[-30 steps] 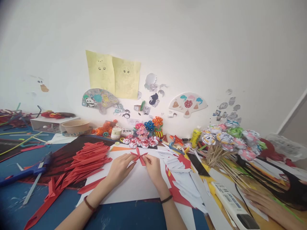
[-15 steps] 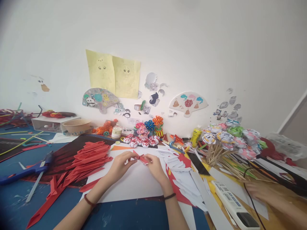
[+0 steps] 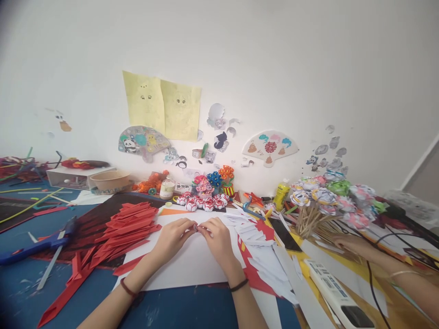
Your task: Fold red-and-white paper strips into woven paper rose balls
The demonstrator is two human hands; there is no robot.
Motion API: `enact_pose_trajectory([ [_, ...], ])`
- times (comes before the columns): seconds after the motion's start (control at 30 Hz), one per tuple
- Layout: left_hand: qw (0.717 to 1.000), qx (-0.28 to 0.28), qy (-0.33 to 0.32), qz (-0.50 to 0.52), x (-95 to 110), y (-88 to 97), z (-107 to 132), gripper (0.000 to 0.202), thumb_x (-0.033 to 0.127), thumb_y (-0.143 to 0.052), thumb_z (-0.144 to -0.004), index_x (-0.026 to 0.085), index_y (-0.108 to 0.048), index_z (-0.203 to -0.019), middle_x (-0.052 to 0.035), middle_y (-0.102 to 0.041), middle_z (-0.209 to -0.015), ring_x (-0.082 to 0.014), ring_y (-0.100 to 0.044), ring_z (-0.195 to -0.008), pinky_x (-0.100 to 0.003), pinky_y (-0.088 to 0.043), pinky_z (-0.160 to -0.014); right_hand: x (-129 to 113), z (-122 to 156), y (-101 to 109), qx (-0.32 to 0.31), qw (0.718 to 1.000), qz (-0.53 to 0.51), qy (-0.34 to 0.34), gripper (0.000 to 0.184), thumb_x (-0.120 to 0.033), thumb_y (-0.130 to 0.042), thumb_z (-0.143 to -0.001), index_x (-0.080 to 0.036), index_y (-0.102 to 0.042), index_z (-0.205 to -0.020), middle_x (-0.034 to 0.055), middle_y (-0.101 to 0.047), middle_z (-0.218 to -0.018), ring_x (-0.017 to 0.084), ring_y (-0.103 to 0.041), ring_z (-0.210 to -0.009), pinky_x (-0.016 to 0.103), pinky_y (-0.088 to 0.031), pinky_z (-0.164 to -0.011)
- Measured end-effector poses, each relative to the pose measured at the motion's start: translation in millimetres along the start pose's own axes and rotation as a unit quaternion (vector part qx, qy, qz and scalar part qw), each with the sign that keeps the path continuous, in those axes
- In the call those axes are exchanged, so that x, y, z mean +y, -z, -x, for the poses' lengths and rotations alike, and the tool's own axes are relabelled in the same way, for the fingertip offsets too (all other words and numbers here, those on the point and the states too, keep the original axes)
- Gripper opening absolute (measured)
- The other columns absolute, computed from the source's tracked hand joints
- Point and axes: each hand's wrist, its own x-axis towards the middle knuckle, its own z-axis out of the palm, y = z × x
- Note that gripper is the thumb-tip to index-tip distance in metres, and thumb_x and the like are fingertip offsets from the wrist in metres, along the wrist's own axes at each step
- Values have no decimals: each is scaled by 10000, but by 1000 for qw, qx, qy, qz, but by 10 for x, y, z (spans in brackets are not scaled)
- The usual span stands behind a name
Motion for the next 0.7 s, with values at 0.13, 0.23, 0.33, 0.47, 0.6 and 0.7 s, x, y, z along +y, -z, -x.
enact_pose_trajectory([
  [0.13,1000,1,-3,-7,-4,-10,7,148,284,-487,-953,212,-604,-1007,-20,-668,-888,-172,-633,-794,-255,-439,-688,-5,0,28,-2,1000,17,9,82,-205,-634,-881,-235,-709,-879,17,-685,-814,193,-589,-806,283,-448,-712],
  [0.23,1000,4,-6,-15,-3,-29,14,164,280,-470,-960,210,-610,-1005,-24,-668,-877,-173,-637,-794,-255,-443,-689,-27,4,33,-4,998,50,27,99,-193,-606,-896,-227,-699,-891,20,-684,-798,189,-585,-780,287,-439,-709],
  [0.33,999,4,-13,-31,1,-59,24,184,271,-454,-965,199,-620,-999,-33,-669,-856,-177,-637,-778,-259,-447,-681,-41,21,4,-2,995,93,43,119,-160,-572,-899,-208,-679,-915,36,-676,-801,197,-582,-787,296,-428,-720],
  [0.47,999,-13,-34,-35,-15,-94,30,201,258,-447,-967,189,-629,-1018,-38,-674,-829,-181,-638,-748,-261,-455,-666,-9,53,-61,-9,992,112,55,150,-106,-544,-879,-186,-640,-796,33,-637,-733,187,-570,-730,282,-410,-668],
  [0.6,999,-22,-34,20,-57,-96,32,223,213,-441,-966,202,-622,-1096,-45,-692,-893,-175,-658,-800,-248,-478,-703,43,65,-93,-6,995,89,44,170,-82,-543,-858,-185,-594,-734,17,-591,-700,170,-558,-695,261,-400,-634],
  [0.7,998,-17,-31,46,-72,-81,36,244,203,-432,-964,204,-629,-1108,-56,-700,-909,-175,-667,-813,-245,-492,-718,56,64,-93,-8,997,73,37,170,-78,-537,-854,-191,-582,-735,12,-582,-707,165,-554,-693,253,-402,-637],
])
